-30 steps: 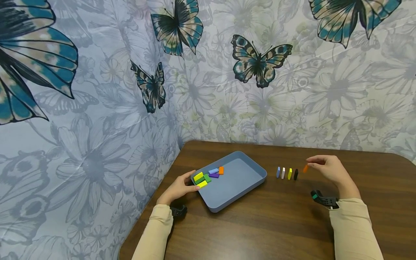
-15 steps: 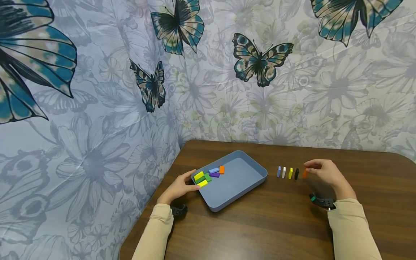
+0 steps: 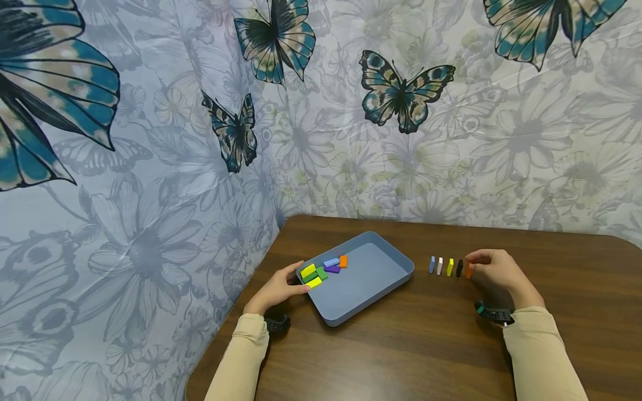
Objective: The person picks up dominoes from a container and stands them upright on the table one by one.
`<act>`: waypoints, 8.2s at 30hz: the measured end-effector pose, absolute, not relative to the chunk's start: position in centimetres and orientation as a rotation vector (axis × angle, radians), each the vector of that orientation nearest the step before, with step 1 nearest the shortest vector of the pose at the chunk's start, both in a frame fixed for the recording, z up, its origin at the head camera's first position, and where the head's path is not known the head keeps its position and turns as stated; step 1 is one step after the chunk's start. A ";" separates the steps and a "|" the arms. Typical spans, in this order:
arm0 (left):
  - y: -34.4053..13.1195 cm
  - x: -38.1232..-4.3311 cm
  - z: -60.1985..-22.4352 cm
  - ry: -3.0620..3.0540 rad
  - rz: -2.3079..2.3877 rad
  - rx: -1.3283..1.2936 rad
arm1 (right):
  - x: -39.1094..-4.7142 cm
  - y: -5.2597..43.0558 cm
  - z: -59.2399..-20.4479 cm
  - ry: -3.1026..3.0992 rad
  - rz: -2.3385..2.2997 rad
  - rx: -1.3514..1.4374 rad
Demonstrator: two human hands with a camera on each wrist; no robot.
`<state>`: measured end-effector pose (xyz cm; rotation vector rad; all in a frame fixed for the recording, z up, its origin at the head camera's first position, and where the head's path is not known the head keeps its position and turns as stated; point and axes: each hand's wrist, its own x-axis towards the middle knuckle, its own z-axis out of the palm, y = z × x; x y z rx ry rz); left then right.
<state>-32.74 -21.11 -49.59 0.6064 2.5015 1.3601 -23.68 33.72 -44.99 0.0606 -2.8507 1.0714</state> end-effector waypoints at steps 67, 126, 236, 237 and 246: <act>-21.6 -32.3 -48.7 2.472 1.386 0.647 | -27.9 21.6 -38.8 -2.746 1.355 0.556; -21.5 -32.2 -49.1 2.499 1.352 0.648 | -38.0 9.7 -44.9 -3.185 1.406 0.660; -22.0 -32.1 -49.2 2.463 1.362 0.657 | -36.0 10.1 -43.6 -3.174 1.226 0.684; -22.1 -32.1 -49.2 2.461 1.363 0.657 | -36.0 10.1 -43.5 -3.166 1.231 0.688; -21.9 -32.0 -49.3 2.457 1.354 0.650 | -35.0 10.9 -43.2 -3.073 1.260 0.717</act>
